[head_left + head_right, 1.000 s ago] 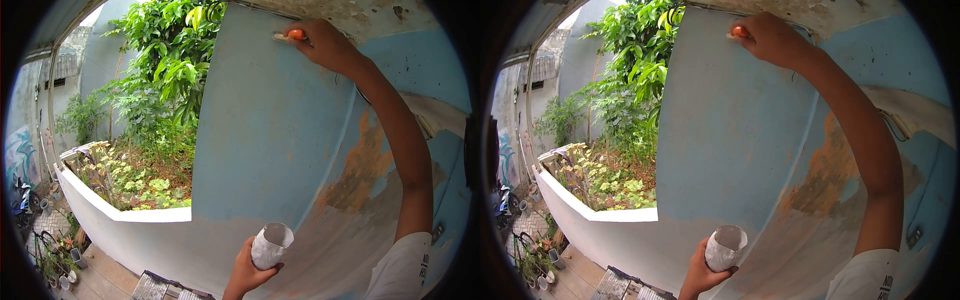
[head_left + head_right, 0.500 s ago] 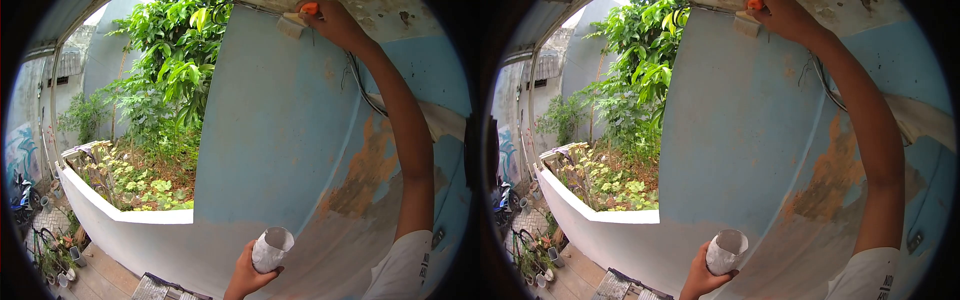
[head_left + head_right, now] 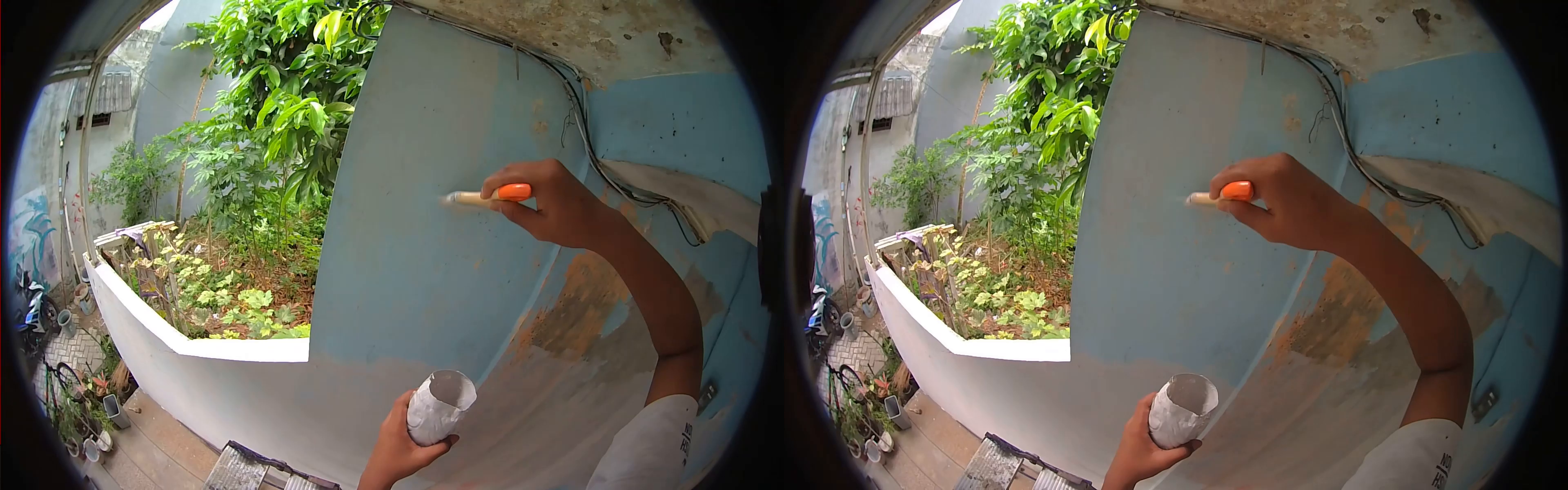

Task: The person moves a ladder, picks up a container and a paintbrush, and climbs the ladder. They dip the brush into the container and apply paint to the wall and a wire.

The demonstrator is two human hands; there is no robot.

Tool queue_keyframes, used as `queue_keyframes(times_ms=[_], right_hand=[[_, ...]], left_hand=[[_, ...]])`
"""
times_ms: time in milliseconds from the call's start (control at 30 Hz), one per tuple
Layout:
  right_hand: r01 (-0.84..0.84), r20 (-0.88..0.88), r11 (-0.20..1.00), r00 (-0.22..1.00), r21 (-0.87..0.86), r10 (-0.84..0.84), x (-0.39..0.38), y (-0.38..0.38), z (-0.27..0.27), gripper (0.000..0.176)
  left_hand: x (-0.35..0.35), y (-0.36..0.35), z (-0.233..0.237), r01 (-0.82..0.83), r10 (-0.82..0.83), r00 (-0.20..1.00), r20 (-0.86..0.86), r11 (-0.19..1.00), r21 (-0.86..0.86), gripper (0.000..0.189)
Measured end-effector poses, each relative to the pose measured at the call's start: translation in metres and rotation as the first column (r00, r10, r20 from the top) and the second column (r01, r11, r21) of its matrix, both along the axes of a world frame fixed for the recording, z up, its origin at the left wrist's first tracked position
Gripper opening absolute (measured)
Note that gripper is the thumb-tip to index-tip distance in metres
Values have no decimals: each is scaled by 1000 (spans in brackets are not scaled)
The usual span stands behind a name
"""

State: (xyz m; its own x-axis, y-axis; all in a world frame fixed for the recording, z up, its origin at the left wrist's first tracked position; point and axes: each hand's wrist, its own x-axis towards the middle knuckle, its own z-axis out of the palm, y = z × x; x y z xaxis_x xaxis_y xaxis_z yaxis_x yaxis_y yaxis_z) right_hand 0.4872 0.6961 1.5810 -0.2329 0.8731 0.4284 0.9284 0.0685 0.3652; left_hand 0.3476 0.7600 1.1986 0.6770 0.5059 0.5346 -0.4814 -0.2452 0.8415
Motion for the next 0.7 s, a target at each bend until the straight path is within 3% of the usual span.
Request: queue_keyframes(times_ms=[33,100,133,200,300,367,467,600,700], right_hand=[[0,2,1000,1000,0,0,-1,0,2,13],[104,-163,989,979,-109,-121,0,2,8,8],[105,-163,989,979,-105,-121,-2,6,19,8],[293,-14,956,956,26,-293,-8,17,55,13],[243,122,959,958,144,-260,-8,31,98,15],[-67,415,937,906,344,-88,11,45,130,13],[-105,568,891,801,441,-187,10,48,159,22],[-300,691,873,721,386,-58,21,46,141,17],[-46,565,947,811,317,-150,24,24,86,22]], left_hand=[[-1,0,1,6,-6,1000,-6,1000,-1,96],[-1,-1,2,9,-9,1000,0,1000,-7,96],[-1,-1,2,13,-13,1000,5,1000,-17,96],[-2,-3,2,15,-15,1000,-2,1000,-18,96],[0,-1,3,2,-2,1000,-5,1000,-12,95],[-1,0,3,-3,3,1000,-9,1000,-1,95],[-3,0,4,-4,4,1000,-5,1000,0,95],[-2,-1,4,1,-1,1000,-2,1000,-6,95],[-1,-2,1,1,-1,1000,5,1000,-12,93]])
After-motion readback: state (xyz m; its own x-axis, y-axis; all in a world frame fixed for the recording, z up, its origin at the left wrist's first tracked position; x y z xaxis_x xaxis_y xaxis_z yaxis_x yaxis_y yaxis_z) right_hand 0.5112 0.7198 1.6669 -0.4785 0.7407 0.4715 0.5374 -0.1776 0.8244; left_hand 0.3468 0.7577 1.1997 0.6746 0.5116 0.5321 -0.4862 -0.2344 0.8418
